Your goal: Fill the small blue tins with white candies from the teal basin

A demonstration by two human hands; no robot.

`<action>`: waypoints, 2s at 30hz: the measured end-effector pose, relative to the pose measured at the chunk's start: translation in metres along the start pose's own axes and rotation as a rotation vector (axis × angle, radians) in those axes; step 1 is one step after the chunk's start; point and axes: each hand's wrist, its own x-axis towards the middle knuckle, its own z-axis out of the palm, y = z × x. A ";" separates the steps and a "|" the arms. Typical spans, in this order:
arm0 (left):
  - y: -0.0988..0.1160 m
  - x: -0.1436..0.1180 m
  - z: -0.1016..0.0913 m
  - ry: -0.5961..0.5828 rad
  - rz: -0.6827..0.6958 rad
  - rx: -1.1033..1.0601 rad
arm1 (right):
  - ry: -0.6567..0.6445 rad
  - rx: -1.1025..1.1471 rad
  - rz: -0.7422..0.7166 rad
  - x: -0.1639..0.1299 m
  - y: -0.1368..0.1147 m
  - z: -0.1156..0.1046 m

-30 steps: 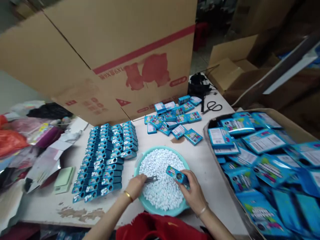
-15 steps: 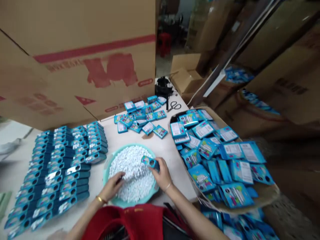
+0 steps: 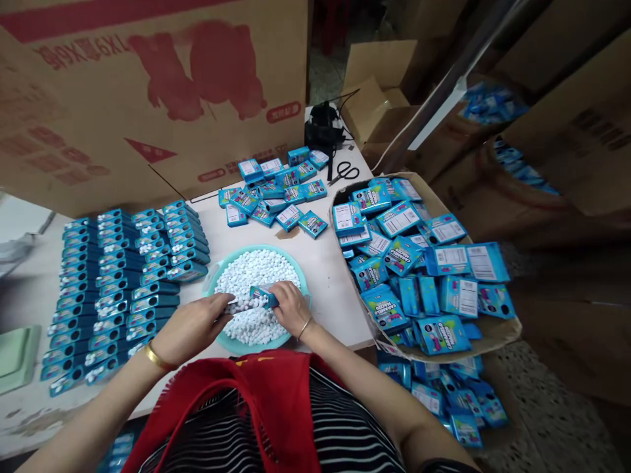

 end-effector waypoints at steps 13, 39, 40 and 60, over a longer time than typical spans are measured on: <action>-0.006 -0.010 -0.006 0.099 -0.138 0.117 | 0.036 0.094 0.071 -0.002 0.005 -0.006; -0.056 0.031 0.091 0.163 0.044 -0.630 | 0.169 0.109 0.329 -0.005 0.021 -0.031; -0.055 0.026 0.080 0.159 0.057 -0.613 | 0.149 0.091 0.285 -0.005 0.020 -0.029; 0.023 0.000 -0.026 0.029 -0.071 0.069 | 0.035 0.091 0.081 -0.003 0.006 -0.003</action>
